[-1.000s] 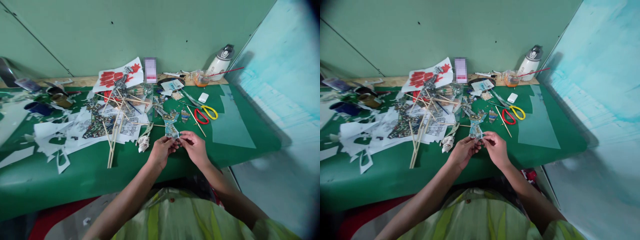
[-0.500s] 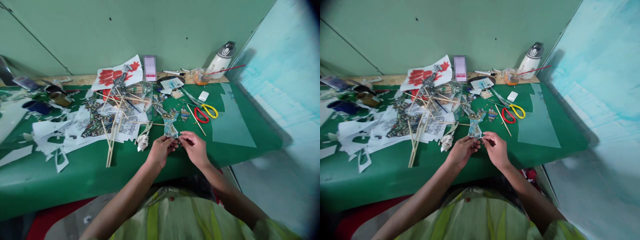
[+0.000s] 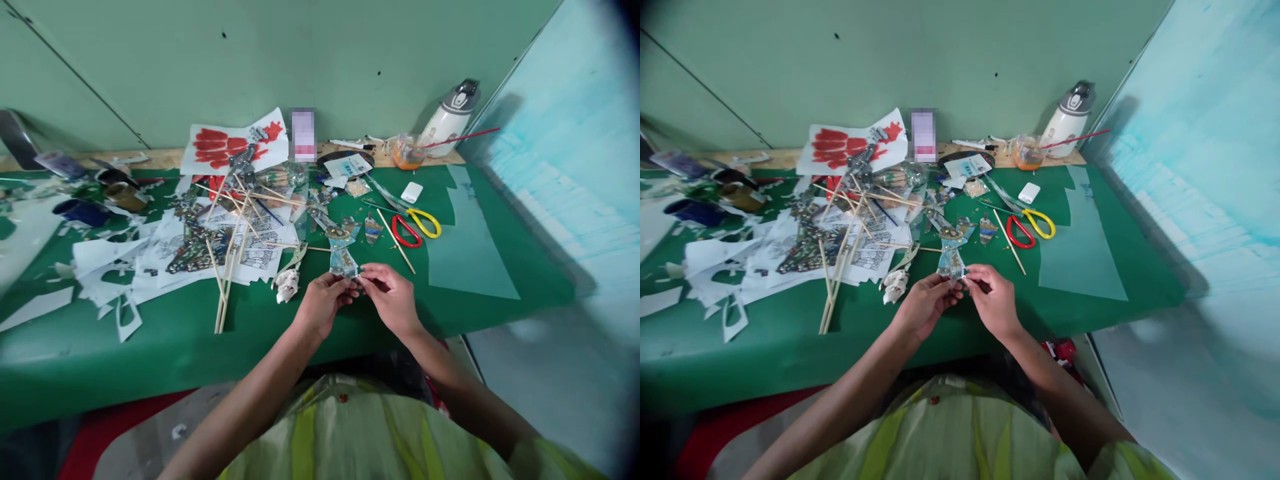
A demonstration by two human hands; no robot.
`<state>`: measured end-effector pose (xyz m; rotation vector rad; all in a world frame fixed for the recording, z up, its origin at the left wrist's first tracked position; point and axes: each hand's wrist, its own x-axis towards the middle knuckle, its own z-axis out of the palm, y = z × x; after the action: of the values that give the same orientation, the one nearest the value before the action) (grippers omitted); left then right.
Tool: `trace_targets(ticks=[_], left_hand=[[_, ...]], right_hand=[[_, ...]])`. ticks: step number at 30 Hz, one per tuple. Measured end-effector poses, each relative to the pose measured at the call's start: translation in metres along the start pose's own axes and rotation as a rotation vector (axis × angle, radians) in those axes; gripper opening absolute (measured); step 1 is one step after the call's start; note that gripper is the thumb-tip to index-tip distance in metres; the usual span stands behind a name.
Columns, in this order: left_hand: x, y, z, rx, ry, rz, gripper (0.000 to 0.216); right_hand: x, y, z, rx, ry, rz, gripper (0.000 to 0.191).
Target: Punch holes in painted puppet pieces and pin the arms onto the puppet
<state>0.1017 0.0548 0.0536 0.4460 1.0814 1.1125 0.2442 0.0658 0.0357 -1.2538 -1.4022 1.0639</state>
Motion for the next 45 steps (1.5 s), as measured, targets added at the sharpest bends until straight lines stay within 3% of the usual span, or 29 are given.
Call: trace_targets(ticks=[26, 37, 45], left_hand=[[0.003, 0.002, -0.007, -0.097, -0.08, -0.08, 0.017], [0.003, 0.008, -0.004, -0.071, -0.094, -0.139, 0.016], [-0.002, 0.009, -0.007, -0.115, -0.095, -0.18, 0.013]], right_hand=[[0.01, -0.006, -0.003, -0.027, -0.02, 0.011, 0.017], [0.013, -0.005, -0.004, -0.112, -0.048, -0.112, 0.016], [0.015, -0.007, -0.005, -0.169, -0.165, -0.246, 0.02]])
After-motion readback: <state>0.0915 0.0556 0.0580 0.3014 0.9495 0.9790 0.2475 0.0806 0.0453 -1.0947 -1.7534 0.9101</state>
